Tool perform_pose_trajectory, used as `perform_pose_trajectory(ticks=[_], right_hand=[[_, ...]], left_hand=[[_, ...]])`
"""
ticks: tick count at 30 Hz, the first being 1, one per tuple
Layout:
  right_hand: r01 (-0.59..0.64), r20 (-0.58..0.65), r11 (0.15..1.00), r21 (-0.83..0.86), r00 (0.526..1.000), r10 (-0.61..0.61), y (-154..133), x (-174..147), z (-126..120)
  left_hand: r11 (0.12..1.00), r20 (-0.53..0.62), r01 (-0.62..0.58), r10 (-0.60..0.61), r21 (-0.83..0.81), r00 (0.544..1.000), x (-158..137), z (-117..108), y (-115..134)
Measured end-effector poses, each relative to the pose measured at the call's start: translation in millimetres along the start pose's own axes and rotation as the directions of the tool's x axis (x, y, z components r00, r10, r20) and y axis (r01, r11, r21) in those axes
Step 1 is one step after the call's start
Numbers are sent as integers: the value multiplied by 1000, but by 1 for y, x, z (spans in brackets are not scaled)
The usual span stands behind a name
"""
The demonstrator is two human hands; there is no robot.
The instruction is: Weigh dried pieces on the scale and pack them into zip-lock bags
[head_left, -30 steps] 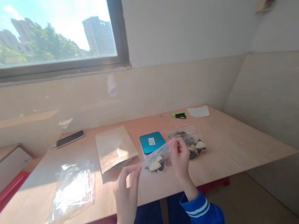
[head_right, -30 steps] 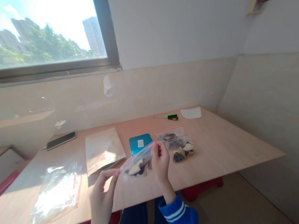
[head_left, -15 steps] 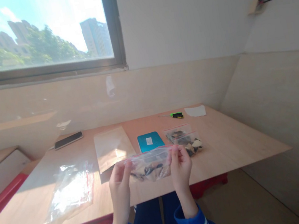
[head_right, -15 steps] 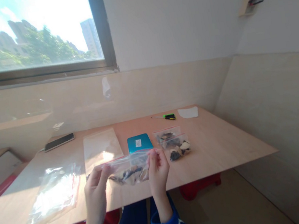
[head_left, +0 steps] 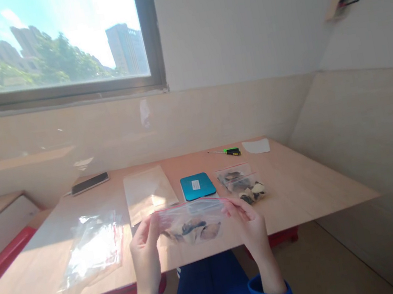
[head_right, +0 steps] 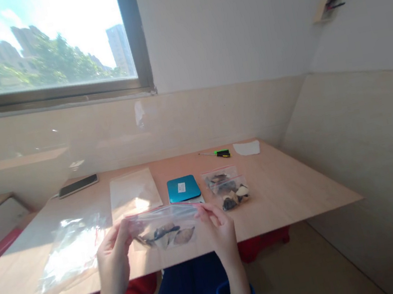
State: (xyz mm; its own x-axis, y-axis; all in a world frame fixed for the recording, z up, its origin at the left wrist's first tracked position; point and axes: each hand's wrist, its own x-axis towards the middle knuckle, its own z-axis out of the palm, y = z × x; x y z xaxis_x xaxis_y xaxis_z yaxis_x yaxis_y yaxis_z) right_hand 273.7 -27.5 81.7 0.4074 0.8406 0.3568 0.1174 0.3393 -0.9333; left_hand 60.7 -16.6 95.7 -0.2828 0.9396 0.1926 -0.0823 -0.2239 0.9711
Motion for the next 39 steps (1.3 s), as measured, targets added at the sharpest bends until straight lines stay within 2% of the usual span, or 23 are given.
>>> perform_pose_trajectory(ticks=[5,9,12,18,23,29,33,39], right_hand=[[92,-20,985,-144,995,-95,-4,-4,-5],[67,-62,989,-130,995,-75,-4,-7,-1],[51,-102,991,-120,993,-64,-2,-10,3],[20,-137,994,-111,990,-36,-2,-13,7],[-46,-148,999,22,988,49,-1,-13,10],[-79,-3,973,217,997,82,1,-12,20],[-142,15,956,255,990,143,4,-13,25],[-188,24,963,196,982,187,5,-13,22]], left_hand=[[993,-42,-5,9,117,999,-9,0,9],[983,-98,32,-14,180,995,-15,2,15],[977,-94,36,-16,211,995,-17,2,13],[965,-92,-11,37,263,995,-16,0,2],[981,-98,3,17,196,995,-18,7,5],[997,-103,49,-43,63,994,-19,18,-3],[1000,-90,29,-30,-4,995,-20,19,-7],[994,-34,90,-92,-55,995,-22,18,0]])
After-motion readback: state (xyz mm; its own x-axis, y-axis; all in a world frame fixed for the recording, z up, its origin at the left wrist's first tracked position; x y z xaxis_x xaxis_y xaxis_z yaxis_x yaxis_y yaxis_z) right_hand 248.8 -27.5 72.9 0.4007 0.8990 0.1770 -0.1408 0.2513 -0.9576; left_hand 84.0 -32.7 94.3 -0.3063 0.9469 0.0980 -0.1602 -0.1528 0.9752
